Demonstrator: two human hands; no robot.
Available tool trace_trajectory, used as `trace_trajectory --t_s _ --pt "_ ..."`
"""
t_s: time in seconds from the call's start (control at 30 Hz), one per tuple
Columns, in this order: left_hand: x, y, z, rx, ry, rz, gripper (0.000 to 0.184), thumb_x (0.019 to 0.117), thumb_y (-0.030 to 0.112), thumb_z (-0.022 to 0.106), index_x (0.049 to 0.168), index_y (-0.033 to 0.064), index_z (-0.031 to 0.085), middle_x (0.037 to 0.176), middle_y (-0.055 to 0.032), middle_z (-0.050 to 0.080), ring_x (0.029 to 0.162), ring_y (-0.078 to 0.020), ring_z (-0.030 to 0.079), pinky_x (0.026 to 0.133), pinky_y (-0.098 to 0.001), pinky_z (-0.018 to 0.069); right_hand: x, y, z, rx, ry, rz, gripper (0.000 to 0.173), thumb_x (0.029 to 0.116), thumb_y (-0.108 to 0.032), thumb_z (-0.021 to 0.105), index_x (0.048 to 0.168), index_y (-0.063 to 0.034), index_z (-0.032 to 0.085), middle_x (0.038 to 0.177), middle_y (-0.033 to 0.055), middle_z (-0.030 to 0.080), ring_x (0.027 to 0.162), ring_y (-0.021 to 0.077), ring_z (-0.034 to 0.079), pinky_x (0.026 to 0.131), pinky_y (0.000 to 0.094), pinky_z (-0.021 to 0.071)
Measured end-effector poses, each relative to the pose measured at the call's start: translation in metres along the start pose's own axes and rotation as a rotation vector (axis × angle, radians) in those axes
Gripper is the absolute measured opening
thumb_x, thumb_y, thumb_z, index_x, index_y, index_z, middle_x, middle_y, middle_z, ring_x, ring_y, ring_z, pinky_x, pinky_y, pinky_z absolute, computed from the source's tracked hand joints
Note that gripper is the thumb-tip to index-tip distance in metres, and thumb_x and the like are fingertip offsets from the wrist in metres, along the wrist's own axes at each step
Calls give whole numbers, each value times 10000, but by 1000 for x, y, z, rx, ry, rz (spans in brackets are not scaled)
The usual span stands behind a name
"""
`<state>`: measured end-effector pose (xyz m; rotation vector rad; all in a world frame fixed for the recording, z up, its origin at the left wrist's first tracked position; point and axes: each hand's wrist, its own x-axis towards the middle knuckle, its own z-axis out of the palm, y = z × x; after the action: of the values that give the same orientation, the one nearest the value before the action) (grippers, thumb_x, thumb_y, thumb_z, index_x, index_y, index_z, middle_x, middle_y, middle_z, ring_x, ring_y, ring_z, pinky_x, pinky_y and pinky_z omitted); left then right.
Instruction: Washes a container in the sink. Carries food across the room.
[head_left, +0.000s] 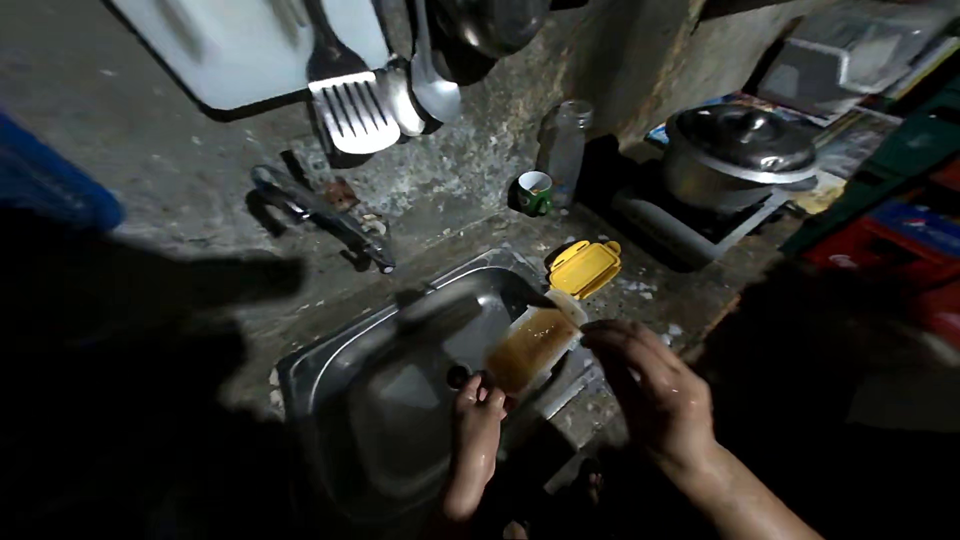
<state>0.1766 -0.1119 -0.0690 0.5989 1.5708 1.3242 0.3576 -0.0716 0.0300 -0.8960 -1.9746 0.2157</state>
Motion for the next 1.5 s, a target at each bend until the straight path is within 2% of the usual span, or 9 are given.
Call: trace_trajectory --t_s 0.1,0.23,0.3,0.5,0.67,0.9,1.13,1.33,1.5 --pt "-13 12 30 43 -90 -9 162 955 -12 597 1101 -76 627 897 -104 650 751 -142 691 683 -295 621 -10 22 -33 -68 39 99 146 977 -71 594 1043 -59 723 1037 41 716 935 72 688 829 207 580" --pt "-25 23 87 75 -216 -2 104 964 -9 573 1045 -54 619 851 -67 634 715 -106 673 649 -261 608 -27 48 -103 -60 213 215 161 1012 -127 590 1134 -94 691 1094 6 704 931 58 683 803 239 602" --pt "-31 23 121 100 -290 -15 101 983 18 586 1044 -52 627 867 -78 642 726 -117 680 656 -271 612 -41 65 -135 -9 303 350 182 981 -90 598 1134 -75 697 1062 -1 706 878 55 687 765 241 609" --pt "-45 8 248 94 -475 -77 115 1010 10 571 1077 -80 595 975 -163 658 799 -225 732 706 -366 661 -84 133 -243 317 770 692 169 1033 -109 539 1097 -92 695 978 2 724 807 101 699 734 263 612" --pt "-70 -9 378 90 -562 -81 102 1020 -13 529 1072 -91 569 956 -170 663 787 -252 737 723 -406 664 -127 208 -339 492 1001 864 256 1067 -93 428 1055 -53 680 905 47 714 758 112 684 708 254 595" --pt "-97 -35 560 108 -685 -106 246 1033 8 502 1236 -129 510 1046 -216 641 821 -283 737 732 -421 662 -164 310 -464 519 1212 886 273 1086 -74 391 1037 -16 653 912 86 712 740 127 687 691 246 591" --pt "-92 -58 748 140 -846 -120 108 1034 0 507 1066 -96 544 946 -177 648 773 -255 727 724 -412 660 -182 447 -547 240 1014 855 226 1036 -91 516 1092 -19 722 988 97 731 842 178 696 797 338 597" --pt "-69 -59 913 177 -946 -166 125 1032 -5 519 1090 -107 561 977 -182 644 787 -243 725 727 -392 656 -159 562 -636 259 1270 825 249 1067 -81 438 1088 -15 677 961 73 722 809 134 697 768 288 598" --pt "-43 -50 1060 211 -1025 -165 123 1031 -4 518 1088 -106 557 957 -182 653 769 -243 729 713 -387 657 -135 663 -710 363 1554 915 291 1103 -99 364 1048 6 629 880 72 686 751 130 683 727 270 595"
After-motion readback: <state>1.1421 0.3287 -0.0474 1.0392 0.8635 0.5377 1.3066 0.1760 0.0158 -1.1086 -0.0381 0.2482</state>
